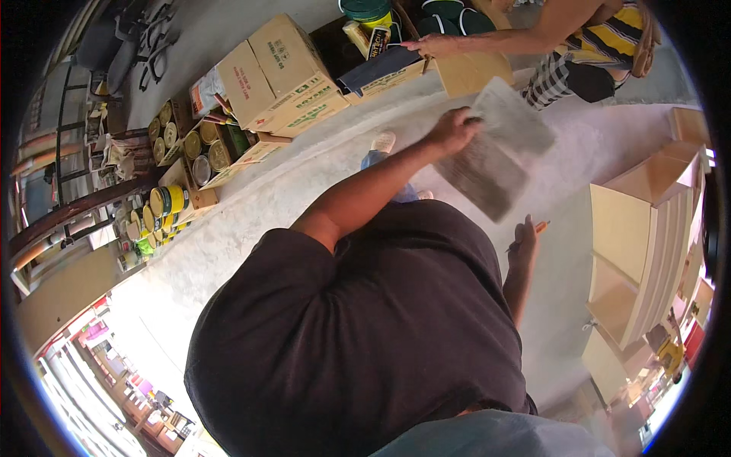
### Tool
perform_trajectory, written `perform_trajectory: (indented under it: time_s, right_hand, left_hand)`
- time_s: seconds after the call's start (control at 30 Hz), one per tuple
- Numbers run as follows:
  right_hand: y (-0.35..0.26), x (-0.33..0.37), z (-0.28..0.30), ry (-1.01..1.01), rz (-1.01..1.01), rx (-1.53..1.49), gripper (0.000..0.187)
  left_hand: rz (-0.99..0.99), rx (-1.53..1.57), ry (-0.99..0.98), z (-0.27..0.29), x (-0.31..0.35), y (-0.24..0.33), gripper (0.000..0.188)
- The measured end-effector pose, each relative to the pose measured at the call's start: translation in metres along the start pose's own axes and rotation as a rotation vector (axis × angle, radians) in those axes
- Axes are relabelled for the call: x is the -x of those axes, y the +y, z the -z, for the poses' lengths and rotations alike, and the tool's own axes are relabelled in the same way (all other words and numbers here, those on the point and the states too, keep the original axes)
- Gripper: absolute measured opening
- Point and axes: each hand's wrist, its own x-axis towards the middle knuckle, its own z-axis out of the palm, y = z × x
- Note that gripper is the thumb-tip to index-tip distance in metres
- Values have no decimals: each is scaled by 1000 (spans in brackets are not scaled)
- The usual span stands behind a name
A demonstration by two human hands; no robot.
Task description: Checking and reviewing a construction material inventory list at a manufacturing facility.
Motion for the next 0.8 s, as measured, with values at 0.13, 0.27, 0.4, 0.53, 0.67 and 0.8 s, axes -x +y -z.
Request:
perform_trajectory:
  time_s: [0.13, 0.27, 0.4, 0.53, 0.67, 0.8]
  right_hand:
    - [18, -22, 31, 62, 44, 78, 37]
    - [25, -18, 16, 141, 1, 383, 37]
    - [31, -1, 1, 206, -275, 857, 36]
    - [63, -19, 59, 63, -424, 1416, 33]
    - [36, -19, 22, 62, -377, 1278, 26]
    - [-6, -11, -74, -24, -338, 1327, 34]
  left_hand:
    - [62, -467, 240, 52, -13, -95, 29]
    - [249, -704, 136, 110, -17, -168, 37]
    - [375, -811, 134, 152, -58, -208, 39]
    - [521, -735, 9, 187, -103, -237, 40]
    - [441, -740, -26, 170, -95, -248, 39]
    - [476, -665, -13, 174, -60, -204, 30]
